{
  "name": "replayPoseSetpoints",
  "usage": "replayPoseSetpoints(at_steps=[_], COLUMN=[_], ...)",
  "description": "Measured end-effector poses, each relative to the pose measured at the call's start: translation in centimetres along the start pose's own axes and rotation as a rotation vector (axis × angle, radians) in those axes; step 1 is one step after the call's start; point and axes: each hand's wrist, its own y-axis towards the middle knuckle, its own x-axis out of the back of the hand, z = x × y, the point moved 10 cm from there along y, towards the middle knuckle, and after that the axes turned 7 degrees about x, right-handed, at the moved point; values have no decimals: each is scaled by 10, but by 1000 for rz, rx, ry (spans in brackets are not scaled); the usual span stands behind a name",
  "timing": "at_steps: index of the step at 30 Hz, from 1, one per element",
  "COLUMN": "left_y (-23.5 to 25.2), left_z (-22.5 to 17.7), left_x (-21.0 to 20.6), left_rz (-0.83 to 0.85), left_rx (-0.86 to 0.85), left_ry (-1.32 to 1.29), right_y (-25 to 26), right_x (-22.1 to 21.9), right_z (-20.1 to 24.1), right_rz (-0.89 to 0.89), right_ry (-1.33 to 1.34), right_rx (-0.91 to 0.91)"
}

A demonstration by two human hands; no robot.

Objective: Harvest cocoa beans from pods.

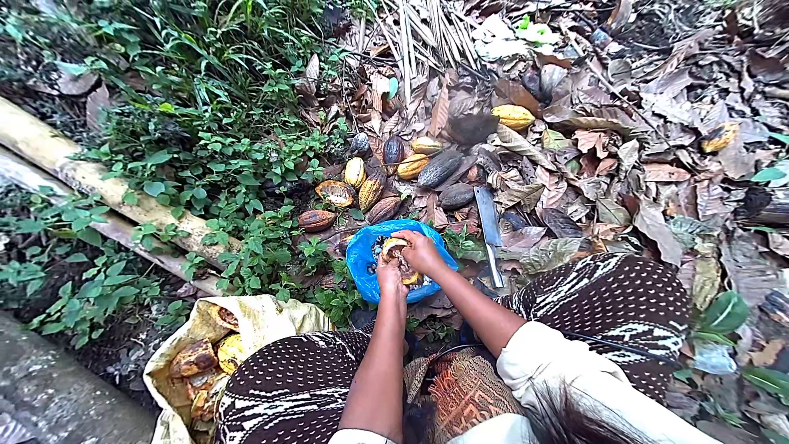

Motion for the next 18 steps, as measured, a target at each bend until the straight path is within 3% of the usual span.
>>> replayPoseSetpoints(at_steps=[6,9,18], left_y=[1,-1,1], left_z=[-2,-7,-10], left_x=[-8,-15,-9], left_rz=[71,130,87], left_rx=[-55,-107,-123], left_ry=[162,236,354], right_y=[9,11,8], right_x=[-1,6,-1], right_z=[-17,-22,-19], right_rz=[95,36,-14], right_ry=[-36,-22,-114], right_rx=[48,59,119])
